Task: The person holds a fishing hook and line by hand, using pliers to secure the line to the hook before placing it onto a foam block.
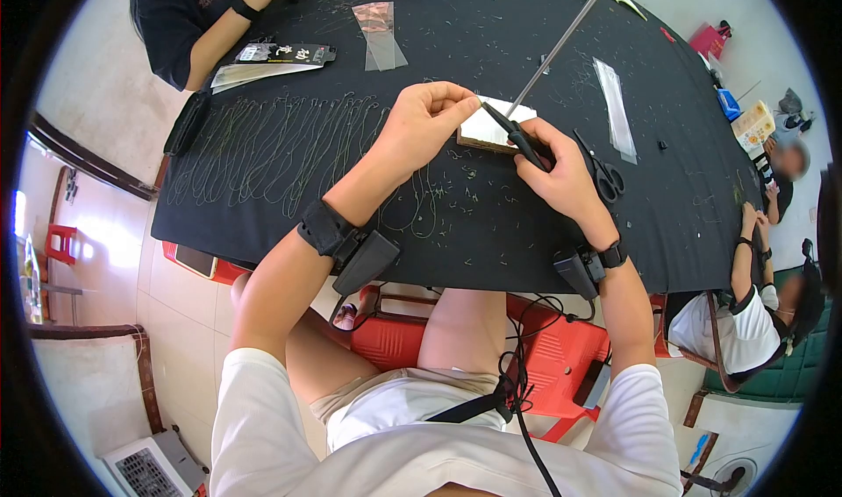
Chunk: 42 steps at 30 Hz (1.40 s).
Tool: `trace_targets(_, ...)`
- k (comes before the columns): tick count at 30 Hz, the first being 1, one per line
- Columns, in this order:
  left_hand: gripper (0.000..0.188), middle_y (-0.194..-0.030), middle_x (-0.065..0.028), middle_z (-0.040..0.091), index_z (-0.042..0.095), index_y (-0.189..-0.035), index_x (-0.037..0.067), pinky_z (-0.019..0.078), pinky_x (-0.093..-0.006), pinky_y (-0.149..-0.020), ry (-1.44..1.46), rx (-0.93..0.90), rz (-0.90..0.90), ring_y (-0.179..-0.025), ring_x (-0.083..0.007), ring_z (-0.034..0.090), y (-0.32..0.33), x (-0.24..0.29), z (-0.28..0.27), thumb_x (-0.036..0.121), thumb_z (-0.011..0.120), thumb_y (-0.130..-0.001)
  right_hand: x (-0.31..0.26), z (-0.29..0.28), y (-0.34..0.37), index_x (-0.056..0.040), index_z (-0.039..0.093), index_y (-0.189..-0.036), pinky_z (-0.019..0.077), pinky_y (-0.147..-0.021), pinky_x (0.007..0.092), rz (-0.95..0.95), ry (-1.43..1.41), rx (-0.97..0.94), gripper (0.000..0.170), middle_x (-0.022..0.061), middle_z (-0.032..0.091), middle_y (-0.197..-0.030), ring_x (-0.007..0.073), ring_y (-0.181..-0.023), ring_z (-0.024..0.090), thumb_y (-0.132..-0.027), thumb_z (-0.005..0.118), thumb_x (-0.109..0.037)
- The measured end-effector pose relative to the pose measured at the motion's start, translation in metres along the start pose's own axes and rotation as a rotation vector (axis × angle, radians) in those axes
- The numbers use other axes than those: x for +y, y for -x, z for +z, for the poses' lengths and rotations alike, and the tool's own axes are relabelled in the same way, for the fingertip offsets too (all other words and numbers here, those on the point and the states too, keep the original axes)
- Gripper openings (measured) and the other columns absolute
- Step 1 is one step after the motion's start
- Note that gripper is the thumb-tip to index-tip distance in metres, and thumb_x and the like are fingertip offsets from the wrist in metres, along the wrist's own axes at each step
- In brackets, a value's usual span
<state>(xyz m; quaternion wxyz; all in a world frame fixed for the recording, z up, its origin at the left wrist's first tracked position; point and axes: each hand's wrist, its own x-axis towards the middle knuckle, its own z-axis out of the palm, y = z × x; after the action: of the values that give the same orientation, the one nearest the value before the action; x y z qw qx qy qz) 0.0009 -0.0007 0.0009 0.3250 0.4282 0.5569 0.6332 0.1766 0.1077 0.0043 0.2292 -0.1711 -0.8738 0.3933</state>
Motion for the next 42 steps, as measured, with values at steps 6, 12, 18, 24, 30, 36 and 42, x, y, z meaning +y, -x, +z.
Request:
trace_targets(6, 0.022, -0.067, 0.0048, 0.054, 0.060, -0.097, -0.001, 0.0237, -0.0150, -0.042, -0.023, 0.002, -0.006, -0.050, 0.0013, 0.035, 0.0004, 0.0016, 0.0000, 0.018, 0.058, -0.085, 0.0012, -0.0008, -0.0003, -0.0023, 0.053, -0.088, 0.0296, -0.050, 0.0219, 0.001, 0.005, -0.009, 0.019, -0.0012, 0.041, -0.060, 0.0059, -0.054, 0.036, -0.071, 0.056, -0.008)
trace_targets(12, 0.022, -0.066, 0.0053, 0.053, 0.060, -0.097, -0.001, 0.0230, -0.0149, -0.042, -0.003, 0.020, 0.003, -0.050, 0.0013, 0.034, 0.0002, 0.0010, 0.0002, 0.018, 0.058, -0.086, 0.0018, -0.0005, 0.0001, -0.0021, 0.053, -0.089, 0.0295, -0.050, 0.0220, -0.002, 0.008, 0.002, 0.020, -0.0010, 0.041, -0.060, 0.0060, -0.054, 0.036, -0.070, 0.057, -0.008)
trace_targets(18, 0.022, -0.066, 0.0045, 0.053, 0.060, -0.097, -0.001, 0.0235, -0.0148, -0.041, 0.006, 0.007, -0.008, -0.049, 0.0012, 0.034, 0.0014, 0.0042, 0.0006, 0.018, 0.058, -0.086, 0.0021, -0.0001, -0.0006, -0.0016, 0.053, -0.089, 0.0295, -0.049, 0.0219, -0.012, 0.005, 0.001, 0.021, -0.0011, 0.040, -0.060, 0.0060, -0.054, 0.036, -0.070, 0.056, -0.007)
trace_targets(24, 0.022, -0.069, 0.0038, 0.055, 0.060, -0.097, -0.001, 0.0241, -0.0149, -0.042, 0.012, 0.005, 0.001, -0.050, 0.0011, 0.035, 0.0006, 0.0025, 0.0003, 0.018, 0.058, -0.086, 0.0004, -0.0001, -0.0008, -0.0013, 0.053, -0.089, 0.0295, -0.049, 0.0217, -0.012, 0.006, -0.004, 0.020, -0.0012, 0.041, -0.061, 0.0058, -0.054, 0.036, -0.070, 0.056, -0.007)
trace_targets(30, 0.022, -0.070, 0.0041, 0.055, 0.060, -0.097, -0.001, 0.0243, -0.0149, -0.042, 0.009, 0.004, -0.008, -0.051, 0.0011, 0.036, -0.0001, -0.0002, 0.0000, 0.018, 0.058, -0.086, -0.0001, -0.0003, -0.0005, -0.0014, 0.053, -0.089, 0.0297, -0.050, 0.0216, -0.007, 0.009, -0.010, 0.020, -0.0011, 0.041, -0.062, 0.0058, -0.055, 0.036, -0.070, 0.056, -0.007)
trace_targets(36, 0.023, -0.066, 0.0048, 0.053, 0.060, -0.097, -0.001, 0.0240, -0.0153, -0.042, -0.010, 0.003, -0.025, -0.049, 0.0009, 0.035, 0.0012, 0.0024, 0.0005, 0.018, 0.058, -0.085, -0.0008, -0.0003, -0.0003, -0.0013, 0.053, -0.090, 0.0302, -0.050, 0.0215, 0.000, 0.007, -0.010, 0.021, -0.0009, 0.042, -0.062, 0.0059, -0.055, 0.036, -0.070, 0.057, -0.007)
trace_targets(42, 0.022, -0.066, 0.0047, 0.053, 0.060, -0.097, -0.001, 0.0238, -0.0152, -0.041, 0.012, 0.008, -0.012, -0.049, 0.0011, 0.035, 0.0003, 0.0008, 0.0006, 0.018, 0.058, -0.085, -0.0001, -0.0005, -0.0003, -0.0013, 0.053, -0.091, 0.0306, -0.051, 0.0215, 0.005, 0.000, -0.013, 0.022, -0.0008, 0.042, -0.063, 0.0059, -0.056, 0.037, -0.070, 0.057, -0.006)
